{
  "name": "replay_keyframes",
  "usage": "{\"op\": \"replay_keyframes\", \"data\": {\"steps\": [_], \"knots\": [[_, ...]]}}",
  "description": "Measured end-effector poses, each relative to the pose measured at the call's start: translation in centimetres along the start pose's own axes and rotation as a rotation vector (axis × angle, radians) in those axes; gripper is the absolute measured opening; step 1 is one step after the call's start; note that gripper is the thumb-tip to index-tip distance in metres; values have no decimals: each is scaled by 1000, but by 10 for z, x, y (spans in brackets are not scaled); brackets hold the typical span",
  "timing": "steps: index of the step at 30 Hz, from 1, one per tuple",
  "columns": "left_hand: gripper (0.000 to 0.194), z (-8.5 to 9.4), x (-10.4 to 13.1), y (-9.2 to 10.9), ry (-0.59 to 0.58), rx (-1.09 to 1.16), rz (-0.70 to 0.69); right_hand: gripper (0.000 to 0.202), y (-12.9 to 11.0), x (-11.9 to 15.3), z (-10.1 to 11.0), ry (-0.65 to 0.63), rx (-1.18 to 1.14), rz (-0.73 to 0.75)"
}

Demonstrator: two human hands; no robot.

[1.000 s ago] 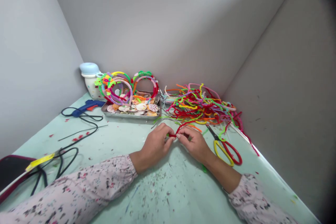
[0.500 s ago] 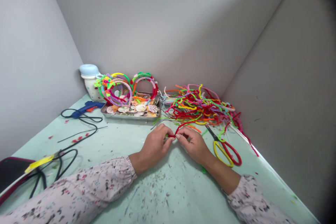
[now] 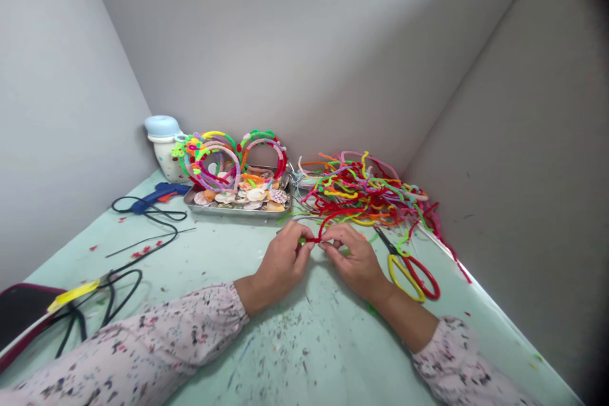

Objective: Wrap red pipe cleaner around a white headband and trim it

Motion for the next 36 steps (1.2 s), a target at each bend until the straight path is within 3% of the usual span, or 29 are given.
{"op": "replay_keyframes", "data": {"steps": [36], "knots": [[12,-1,2,-3,-35,-90,-67,12,1,2,-3,-113,29,-74]]}}
Point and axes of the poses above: each hand's wrist, its own x-axis away from the middle knuckle, its own z-axis out of the back of the hand, y = z × x, the point moved 2 cm from there along -x, towards the middle knuckle, and after that the axes turned 6 degrees about x, right-handed, at the moved point
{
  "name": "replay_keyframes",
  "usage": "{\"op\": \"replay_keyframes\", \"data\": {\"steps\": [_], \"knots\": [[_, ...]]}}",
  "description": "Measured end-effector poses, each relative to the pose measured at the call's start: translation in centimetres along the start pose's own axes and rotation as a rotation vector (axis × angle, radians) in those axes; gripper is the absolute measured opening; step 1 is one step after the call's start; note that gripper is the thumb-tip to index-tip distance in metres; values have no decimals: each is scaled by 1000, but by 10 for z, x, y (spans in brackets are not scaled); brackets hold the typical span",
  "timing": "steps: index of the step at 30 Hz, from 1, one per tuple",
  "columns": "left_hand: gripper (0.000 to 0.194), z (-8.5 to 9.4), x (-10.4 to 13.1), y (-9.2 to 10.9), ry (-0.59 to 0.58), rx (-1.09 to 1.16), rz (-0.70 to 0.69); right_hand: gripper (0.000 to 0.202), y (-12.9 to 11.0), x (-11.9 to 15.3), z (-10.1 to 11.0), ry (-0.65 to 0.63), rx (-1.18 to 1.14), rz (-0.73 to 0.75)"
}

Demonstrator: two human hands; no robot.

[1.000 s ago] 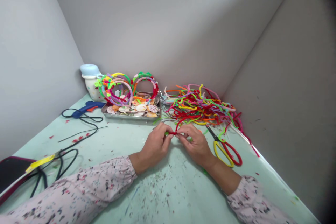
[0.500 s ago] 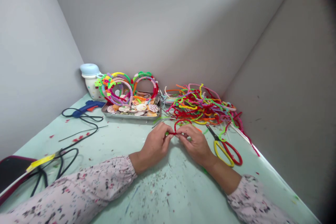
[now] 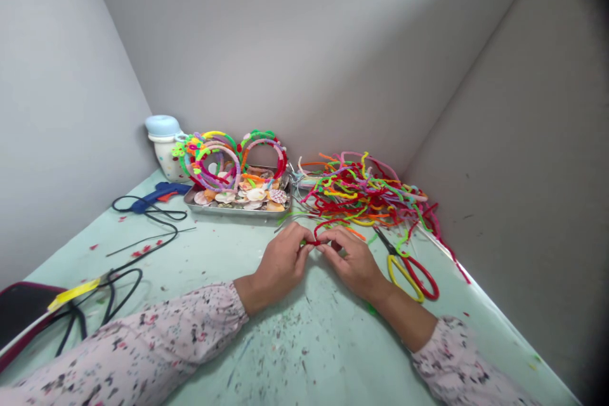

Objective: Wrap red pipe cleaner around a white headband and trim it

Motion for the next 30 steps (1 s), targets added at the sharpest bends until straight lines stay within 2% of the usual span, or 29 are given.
{"op": "replay_keyframes", "data": {"steps": [11,21,30], "knots": [[11,-1,-1,0,-12,-34,-23,10,-3,-2,2,-67,35,2],[11,0,-1,1,-1,-23,-25,14,-3,-3,2,8,-66,-14],[14,-1,0,1,-35,-36,-30,15,-4,-3,1,-61,-122,-34]]}}
Point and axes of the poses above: each hand's wrist, its own x-axis away from the middle knuckle, its own z-axis out of the back of the hand, y = z × x, the point moved 2 cm from there along -x, towards the middle knuckle, and after that the axes turned 6 degrees about x, right-handed, at the moved point
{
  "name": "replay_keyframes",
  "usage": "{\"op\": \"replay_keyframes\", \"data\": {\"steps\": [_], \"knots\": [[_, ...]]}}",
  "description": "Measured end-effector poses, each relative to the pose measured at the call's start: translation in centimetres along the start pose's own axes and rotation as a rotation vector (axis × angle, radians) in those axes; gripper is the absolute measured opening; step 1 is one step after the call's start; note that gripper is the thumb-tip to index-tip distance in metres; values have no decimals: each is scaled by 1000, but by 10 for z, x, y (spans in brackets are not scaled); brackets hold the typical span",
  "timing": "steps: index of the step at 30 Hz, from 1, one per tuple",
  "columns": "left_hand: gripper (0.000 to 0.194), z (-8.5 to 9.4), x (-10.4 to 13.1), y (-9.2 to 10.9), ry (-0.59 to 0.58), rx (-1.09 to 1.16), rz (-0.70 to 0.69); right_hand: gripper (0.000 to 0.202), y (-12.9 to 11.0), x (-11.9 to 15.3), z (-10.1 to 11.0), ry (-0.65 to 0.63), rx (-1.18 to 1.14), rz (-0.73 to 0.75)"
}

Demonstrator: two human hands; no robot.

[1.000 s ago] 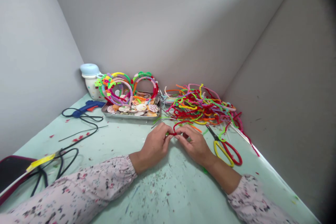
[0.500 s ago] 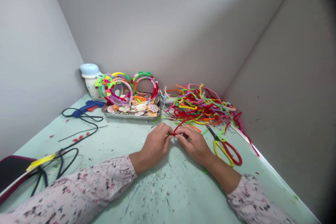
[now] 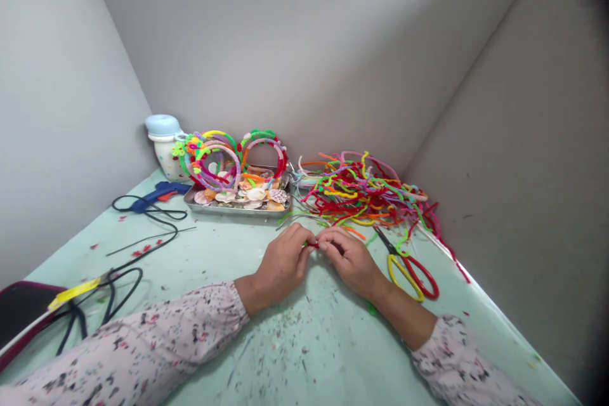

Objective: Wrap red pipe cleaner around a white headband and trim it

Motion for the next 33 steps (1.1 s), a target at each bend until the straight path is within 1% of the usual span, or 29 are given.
{"op": "replay_keyframes", "data": {"steps": [5,13,16,21,25,28,33], "knots": [[14,0,0,0,-15,-7,-5,17,2,0,-2,-30,-13,-34],[12,0,-1,0,10,10,-1,16,3,0,-1,35,-35,-40],[13,-1,0,-1,-1,7,-6,16,3,0,-2,17,-47,-37],[13,-1,0,0,-5,7,-16,20,3,0,-2,-20,-66,-36],[12,-1,0,-1,-10,14,2,21,2,0,-2,-21,-74,-38],[11,-1,-1,-2,2,32,25,20,2,0,-2,12,-56,-44],[18,-1,-1,-3,4,71,61,17,3,2,0,143,20,-139]]}}
Point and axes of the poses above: each hand's wrist, its own x-axis away from the middle knuckle, its own z-axis out of the back of the hand, y = z × x, the point moved 2 cm from there along -x, towards the middle knuckle, and after that the axes turned 6 degrees about x, right-handed, at the moved point
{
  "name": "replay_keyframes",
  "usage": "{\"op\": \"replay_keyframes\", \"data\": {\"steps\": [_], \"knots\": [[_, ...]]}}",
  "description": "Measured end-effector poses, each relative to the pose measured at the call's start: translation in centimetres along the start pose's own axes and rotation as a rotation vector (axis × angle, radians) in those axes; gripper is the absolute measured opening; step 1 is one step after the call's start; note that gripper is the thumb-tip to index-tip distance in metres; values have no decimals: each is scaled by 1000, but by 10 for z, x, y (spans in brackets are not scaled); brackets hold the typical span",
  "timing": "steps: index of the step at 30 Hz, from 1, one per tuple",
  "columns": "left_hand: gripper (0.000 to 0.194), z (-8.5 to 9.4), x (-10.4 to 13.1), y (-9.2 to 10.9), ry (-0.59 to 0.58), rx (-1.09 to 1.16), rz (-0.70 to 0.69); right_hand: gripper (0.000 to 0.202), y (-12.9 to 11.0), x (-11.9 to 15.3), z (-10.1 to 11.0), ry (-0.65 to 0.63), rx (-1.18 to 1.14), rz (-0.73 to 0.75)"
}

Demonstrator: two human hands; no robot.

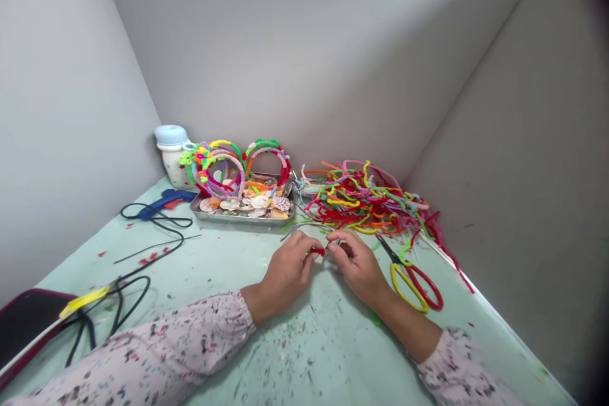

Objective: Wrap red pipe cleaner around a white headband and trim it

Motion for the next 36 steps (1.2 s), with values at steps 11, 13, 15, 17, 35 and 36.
{"op": "replay_keyframes", "data": {"steps": [11,13,15,17,35,36], "knots": [[16,3,-2,-5,104,118,90,14,-9,0,6,75,130,196],[15,4,-2,-4,124,147,97,17,-8,0,4,50,145,232],[15,6,-1,-2,119,174,101,20,-7,0,2,22,164,243],[16,7,-1,-1,109,191,102,22,-6,1,-1,-27,169,239],[20,10,-7,-10,162,217,211,25,0,11,7,-174,-106,64],[20,10,-7,-10,157,216,211,25,3,10,5,-199,-143,9]]}}
Point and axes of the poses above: each hand's wrist, its own x-axis away from the middle knuckle, its own z-axis out of the back of the hand, y = z × x, the point moved 2 cm from there along -x, towards the middle knuckle, and after that the axes turned 6 degrees about x, right-handed, at the moved point
